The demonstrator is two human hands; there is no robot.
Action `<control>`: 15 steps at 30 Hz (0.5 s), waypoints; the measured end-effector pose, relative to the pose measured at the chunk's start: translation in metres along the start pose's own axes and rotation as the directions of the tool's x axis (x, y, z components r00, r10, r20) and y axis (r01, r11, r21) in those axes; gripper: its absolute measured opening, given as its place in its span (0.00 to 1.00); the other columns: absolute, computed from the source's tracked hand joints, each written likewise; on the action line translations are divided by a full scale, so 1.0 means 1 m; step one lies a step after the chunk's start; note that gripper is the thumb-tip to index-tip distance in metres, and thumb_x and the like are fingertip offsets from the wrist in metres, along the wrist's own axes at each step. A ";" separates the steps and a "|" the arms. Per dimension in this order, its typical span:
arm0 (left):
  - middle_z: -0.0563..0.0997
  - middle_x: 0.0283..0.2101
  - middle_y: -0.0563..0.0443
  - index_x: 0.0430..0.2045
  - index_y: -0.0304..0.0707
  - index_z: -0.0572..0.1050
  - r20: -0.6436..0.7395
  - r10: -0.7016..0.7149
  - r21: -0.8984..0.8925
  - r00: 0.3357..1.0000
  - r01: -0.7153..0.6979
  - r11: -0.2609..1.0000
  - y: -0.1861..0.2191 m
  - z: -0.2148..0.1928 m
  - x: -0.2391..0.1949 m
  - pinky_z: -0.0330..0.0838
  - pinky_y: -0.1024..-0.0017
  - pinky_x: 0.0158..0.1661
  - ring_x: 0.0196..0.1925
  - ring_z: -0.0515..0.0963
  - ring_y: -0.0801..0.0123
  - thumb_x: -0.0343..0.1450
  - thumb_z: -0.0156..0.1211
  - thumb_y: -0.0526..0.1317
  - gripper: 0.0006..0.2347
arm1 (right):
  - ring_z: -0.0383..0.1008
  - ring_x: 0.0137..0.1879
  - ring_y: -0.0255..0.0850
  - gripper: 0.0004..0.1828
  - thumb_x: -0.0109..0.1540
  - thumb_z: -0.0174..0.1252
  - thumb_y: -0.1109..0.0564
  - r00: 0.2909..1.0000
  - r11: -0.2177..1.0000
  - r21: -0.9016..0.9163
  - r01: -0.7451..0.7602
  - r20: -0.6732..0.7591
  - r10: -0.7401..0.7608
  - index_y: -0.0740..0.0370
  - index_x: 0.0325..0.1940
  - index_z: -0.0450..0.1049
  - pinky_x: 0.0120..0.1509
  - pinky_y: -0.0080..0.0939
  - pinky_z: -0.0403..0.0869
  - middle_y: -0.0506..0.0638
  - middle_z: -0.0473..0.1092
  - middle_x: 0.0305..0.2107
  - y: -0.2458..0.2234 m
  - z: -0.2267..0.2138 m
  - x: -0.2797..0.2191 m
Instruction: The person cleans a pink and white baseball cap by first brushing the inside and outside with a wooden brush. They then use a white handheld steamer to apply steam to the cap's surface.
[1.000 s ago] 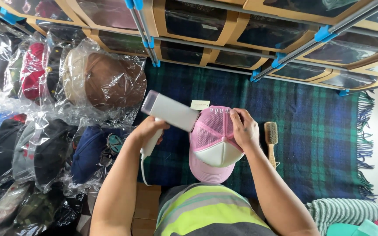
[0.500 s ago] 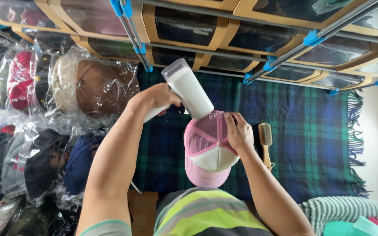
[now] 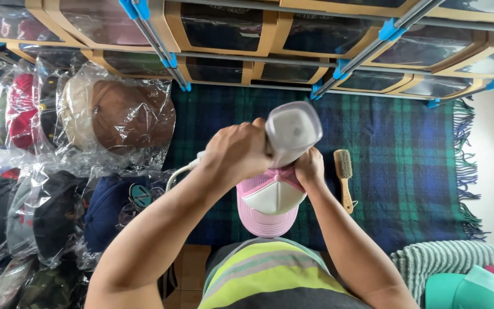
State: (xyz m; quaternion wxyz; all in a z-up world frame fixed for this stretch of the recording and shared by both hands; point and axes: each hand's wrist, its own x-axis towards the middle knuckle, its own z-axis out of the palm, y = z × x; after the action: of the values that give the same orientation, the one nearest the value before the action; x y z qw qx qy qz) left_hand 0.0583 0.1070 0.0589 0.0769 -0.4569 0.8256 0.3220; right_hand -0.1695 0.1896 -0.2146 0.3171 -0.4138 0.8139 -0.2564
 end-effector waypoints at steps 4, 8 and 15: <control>0.82 0.35 0.35 0.47 0.30 0.72 -0.056 0.068 0.088 0.996 -0.063 0.994 -0.011 0.014 0.010 0.78 0.48 0.43 0.43 0.84 0.39 0.61 0.53 0.49 0.24 | 0.71 0.61 0.65 0.31 0.70 0.34 0.44 0.994 0.976 0.197 -0.098 -0.030 0.106 0.64 0.48 0.80 0.68 0.62 0.67 0.67 0.76 0.46 -0.063 -0.024 -0.038; 0.82 0.34 0.34 0.47 0.31 0.71 -0.023 0.019 0.118 1.000 -0.016 0.993 -0.028 0.021 0.002 0.78 0.48 0.41 0.42 0.84 0.39 0.60 0.54 0.55 0.28 | 0.67 0.67 0.66 0.33 0.70 0.34 0.47 0.992 0.959 0.267 -0.098 -0.047 0.114 0.77 0.54 0.76 0.75 0.62 0.61 0.75 0.72 0.53 -0.127 -0.050 -0.068; 0.83 0.34 0.35 0.48 0.30 0.72 -0.078 0.027 0.075 0.997 -0.021 0.997 -0.016 0.013 0.009 0.78 0.47 0.43 0.43 0.84 0.38 0.59 0.56 0.53 0.28 | 0.69 0.66 0.59 0.37 0.71 0.31 0.37 0.995 0.976 0.194 -0.096 0.002 0.098 0.64 0.54 0.79 0.72 0.59 0.64 0.63 0.75 0.51 -0.095 -0.039 -0.046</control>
State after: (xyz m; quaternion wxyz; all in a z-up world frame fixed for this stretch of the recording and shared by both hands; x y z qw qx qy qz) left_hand 0.0636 0.1023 0.0374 0.0569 -0.4560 0.8449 0.2738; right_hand -0.1283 0.1841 -0.1098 0.3650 -0.3397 0.8054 -0.3204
